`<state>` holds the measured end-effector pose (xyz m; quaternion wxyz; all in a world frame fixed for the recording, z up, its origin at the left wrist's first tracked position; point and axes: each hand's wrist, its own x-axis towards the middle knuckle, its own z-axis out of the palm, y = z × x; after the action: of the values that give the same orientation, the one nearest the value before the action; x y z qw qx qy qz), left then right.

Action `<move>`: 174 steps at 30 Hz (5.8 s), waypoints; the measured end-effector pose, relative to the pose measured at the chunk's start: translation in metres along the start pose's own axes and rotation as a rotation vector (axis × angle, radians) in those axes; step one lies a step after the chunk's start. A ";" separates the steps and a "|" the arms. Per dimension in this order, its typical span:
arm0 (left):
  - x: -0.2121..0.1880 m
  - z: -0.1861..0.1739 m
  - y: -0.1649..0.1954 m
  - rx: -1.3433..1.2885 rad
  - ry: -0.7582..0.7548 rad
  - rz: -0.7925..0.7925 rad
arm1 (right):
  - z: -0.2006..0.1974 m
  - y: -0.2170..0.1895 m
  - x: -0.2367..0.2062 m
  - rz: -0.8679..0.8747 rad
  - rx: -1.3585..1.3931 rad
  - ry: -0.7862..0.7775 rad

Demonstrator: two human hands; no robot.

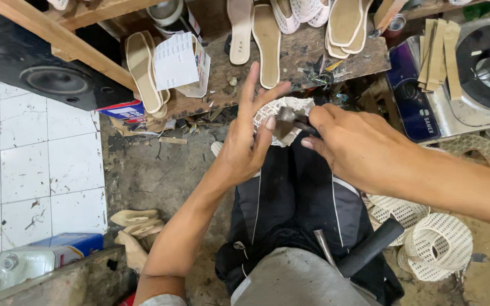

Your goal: The person holds a shoe sole with a white mesh upper and uses a curved metal tool to press the upper's edge onto the sole. They repeatedly tap and press along the perimeter to secure the material, then place the finished shoe on a nearby shelf.

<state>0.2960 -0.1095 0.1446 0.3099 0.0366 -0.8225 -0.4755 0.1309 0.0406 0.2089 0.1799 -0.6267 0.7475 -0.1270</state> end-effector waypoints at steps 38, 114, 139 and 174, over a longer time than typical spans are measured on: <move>0.009 0.007 0.003 0.069 -0.067 -0.065 | -0.006 0.005 -0.003 0.280 0.382 -0.298; -0.048 0.010 -0.007 0.061 -0.099 -0.484 | 0.154 -0.005 -0.024 0.072 0.582 0.193; -0.079 0.015 -0.022 -0.028 -0.020 -0.543 | 0.207 -0.019 -0.027 0.072 0.588 0.377; 0.027 0.132 -0.209 -1.079 -0.247 -0.773 | 0.140 0.048 -0.081 -0.265 1.017 1.230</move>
<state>0.1535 -0.1331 -0.0577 -0.0040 0.1133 -0.4269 -0.8972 0.1604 0.1338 0.0719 -0.0171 -0.3698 0.4829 -0.7936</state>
